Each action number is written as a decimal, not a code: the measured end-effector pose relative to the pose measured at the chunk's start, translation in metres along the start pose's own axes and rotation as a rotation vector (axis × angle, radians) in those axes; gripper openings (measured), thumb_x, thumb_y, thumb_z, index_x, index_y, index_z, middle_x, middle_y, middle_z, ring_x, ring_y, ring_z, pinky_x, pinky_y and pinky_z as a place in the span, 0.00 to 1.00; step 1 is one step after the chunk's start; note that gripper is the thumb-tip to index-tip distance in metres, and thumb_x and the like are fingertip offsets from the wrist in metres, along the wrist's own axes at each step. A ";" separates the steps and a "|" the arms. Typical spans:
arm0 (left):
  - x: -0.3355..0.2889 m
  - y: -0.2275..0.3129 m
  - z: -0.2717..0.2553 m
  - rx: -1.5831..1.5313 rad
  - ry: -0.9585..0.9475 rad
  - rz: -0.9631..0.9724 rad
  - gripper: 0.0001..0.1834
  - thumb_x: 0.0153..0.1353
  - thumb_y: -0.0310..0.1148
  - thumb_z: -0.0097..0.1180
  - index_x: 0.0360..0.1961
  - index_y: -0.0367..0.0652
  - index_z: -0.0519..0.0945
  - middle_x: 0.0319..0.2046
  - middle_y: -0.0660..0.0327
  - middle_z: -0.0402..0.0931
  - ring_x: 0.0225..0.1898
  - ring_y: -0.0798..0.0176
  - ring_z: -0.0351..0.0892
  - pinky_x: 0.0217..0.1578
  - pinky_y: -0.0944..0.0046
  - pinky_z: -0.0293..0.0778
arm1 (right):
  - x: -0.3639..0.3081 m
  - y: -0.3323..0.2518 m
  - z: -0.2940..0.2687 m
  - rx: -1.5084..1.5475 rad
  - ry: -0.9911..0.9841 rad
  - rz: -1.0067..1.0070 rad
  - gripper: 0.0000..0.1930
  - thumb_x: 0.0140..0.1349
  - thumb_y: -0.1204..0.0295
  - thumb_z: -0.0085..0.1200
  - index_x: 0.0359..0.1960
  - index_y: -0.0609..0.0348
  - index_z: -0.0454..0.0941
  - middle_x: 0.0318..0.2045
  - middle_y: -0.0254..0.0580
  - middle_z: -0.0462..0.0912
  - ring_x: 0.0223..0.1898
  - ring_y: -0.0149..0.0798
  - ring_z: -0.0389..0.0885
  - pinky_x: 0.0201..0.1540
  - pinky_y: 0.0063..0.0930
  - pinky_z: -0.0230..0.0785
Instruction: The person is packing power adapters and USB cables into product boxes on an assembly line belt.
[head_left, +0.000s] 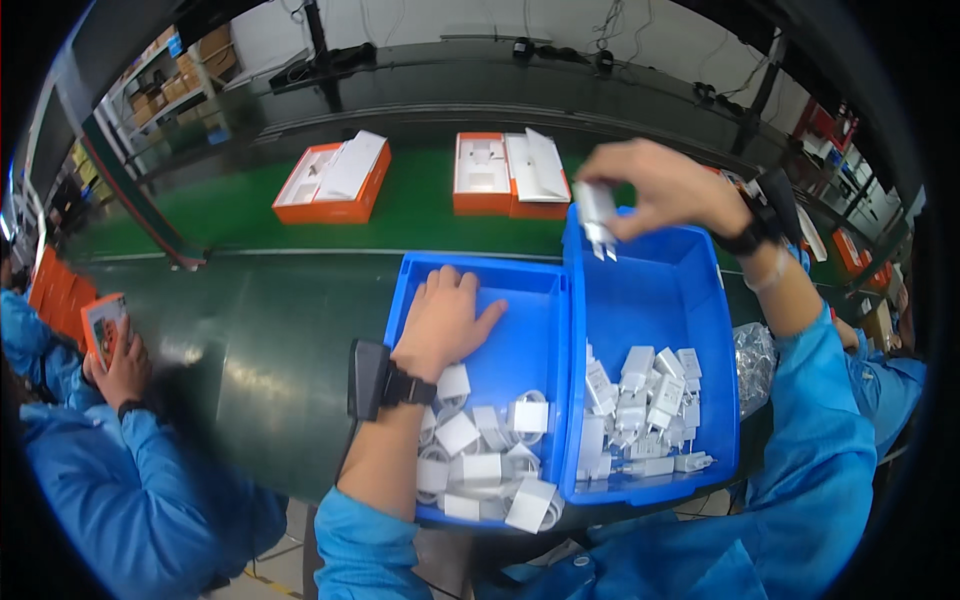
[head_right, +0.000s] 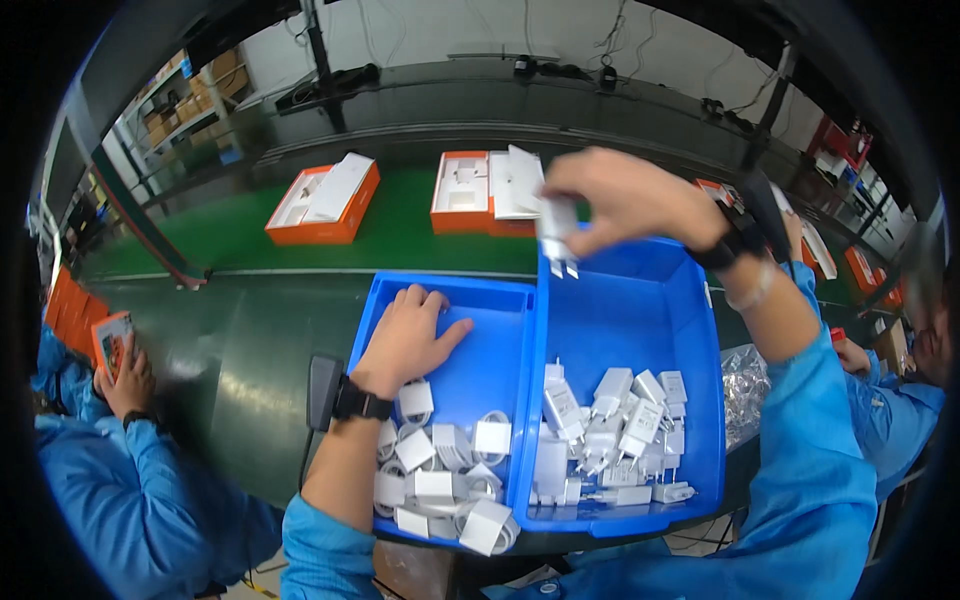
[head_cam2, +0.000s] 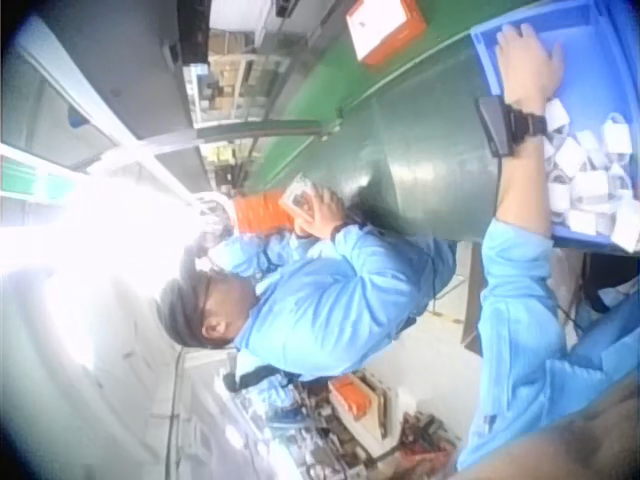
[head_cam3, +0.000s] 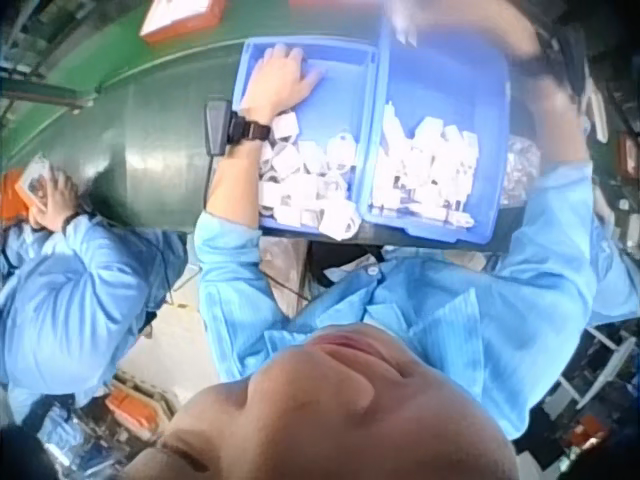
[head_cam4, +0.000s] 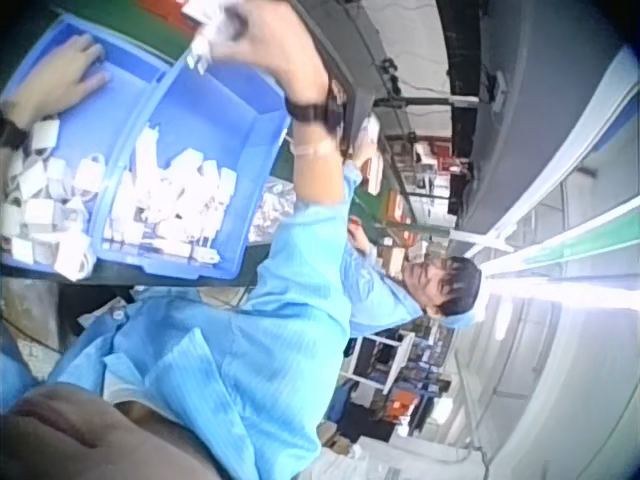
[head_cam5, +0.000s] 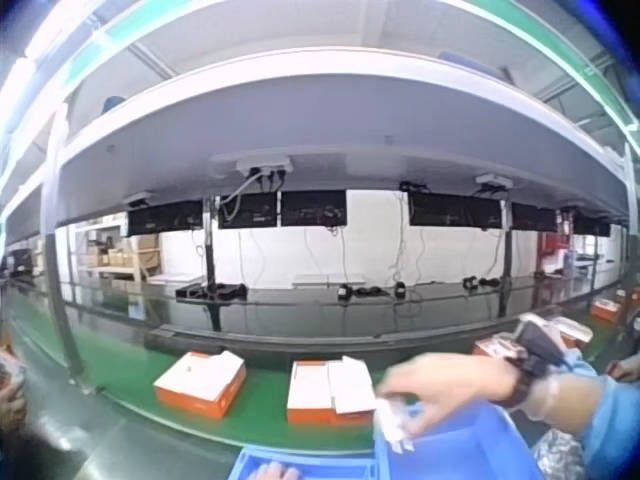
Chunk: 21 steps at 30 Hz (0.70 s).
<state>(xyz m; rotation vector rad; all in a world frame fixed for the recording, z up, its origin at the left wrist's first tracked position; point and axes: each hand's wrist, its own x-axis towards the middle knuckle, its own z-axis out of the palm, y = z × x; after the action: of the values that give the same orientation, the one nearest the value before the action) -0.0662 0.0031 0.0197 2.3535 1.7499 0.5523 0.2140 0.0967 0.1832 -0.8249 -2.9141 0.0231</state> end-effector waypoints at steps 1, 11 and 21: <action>0.002 0.002 0.003 0.014 -0.002 -0.003 0.28 0.63 0.52 0.58 0.48 0.34 0.80 0.47 0.44 0.74 0.51 0.41 0.74 0.54 0.49 0.71 | 0.026 0.009 -0.002 -0.068 0.050 -0.039 0.28 0.44 0.60 0.66 0.45 0.65 0.80 0.41 0.52 0.82 0.43 0.52 0.82 0.48 0.39 0.75; 0.004 0.007 0.002 0.018 0.036 0.044 0.27 0.65 0.51 0.55 0.47 0.35 0.79 0.43 0.46 0.74 0.48 0.43 0.74 0.52 0.49 0.70 | 0.198 0.137 0.079 -0.336 0.058 0.206 0.26 0.43 0.63 0.64 0.45 0.65 0.81 0.42 0.55 0.82 0.46 0.56 0.82 0.50 0.45 0.76; 0.003 0.004 0.002 0.011 0.035 0.018 0.26 0.65 0.51 0.56 0.47 0.34 0.79 0.42 0.46 0.74 0.47 0.44 0.73 0.51 0.49 0.70 | 0.188 0.170 0.131 -0.253 -0.064 0.383 0.22 0.44 0.67 0.62 0.42 0.66 0.82 0.38 0.56 0.83 0.46 0.55 0.82 0.51 0.43 0.75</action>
<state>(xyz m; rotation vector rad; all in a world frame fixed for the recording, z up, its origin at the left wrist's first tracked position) -0.0616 0.0049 0.0197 2.3835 1.7519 0.5920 0.1288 0.3418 0.0646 -1.4357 -2.8032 -0.2962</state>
